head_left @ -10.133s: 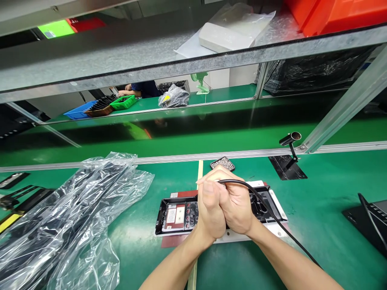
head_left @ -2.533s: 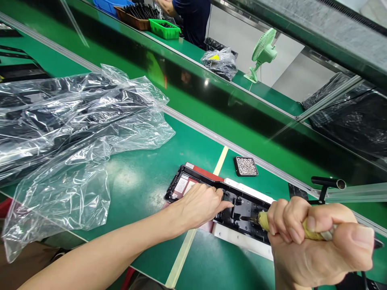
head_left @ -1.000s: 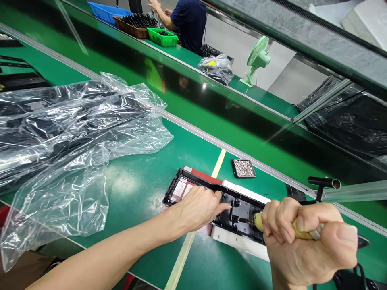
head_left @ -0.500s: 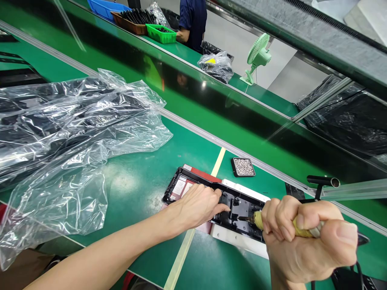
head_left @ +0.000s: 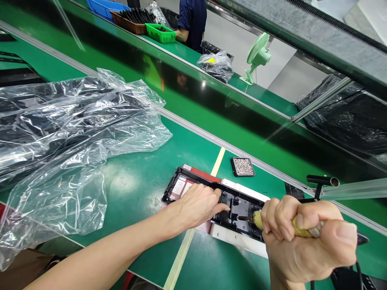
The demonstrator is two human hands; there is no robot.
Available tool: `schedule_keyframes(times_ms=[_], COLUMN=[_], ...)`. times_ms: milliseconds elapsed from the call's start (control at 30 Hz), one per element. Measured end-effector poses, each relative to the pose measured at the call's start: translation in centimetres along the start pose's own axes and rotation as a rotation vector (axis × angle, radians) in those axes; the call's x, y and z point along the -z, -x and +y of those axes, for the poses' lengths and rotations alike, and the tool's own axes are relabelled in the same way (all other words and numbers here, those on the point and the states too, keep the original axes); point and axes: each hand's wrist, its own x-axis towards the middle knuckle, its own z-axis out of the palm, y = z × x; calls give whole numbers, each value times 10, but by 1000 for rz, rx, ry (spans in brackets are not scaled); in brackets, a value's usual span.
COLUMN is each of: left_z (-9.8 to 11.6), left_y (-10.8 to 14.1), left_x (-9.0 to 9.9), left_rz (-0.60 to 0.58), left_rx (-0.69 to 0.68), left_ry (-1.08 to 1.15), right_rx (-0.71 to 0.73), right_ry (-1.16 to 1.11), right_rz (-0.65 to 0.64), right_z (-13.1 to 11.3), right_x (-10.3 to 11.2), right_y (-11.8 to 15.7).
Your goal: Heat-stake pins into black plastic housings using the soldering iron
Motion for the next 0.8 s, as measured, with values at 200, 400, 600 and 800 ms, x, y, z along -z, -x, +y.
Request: schedule_keyframes(times_ms=[200, 400, 600, 800], left_z=[0, 0, 0, 0], left_y=[0, 1, -1, 0], left_x=[-1, 2, 1, 0], left_rz=[1, -10, -6, -2], left_rx=[-5, -3, 1, 1], left_ry=[-5, -6, -3, 7], right_rx=[14, 9, -14, -27], right_ry=[-8, -16, -21, -15], right_rz=[-8, -1, -9, -2], right_z=[0, -1, 0, 0], right_x=[-2, -1, 1, 2], right_y=[-1, 1, 1, 1])
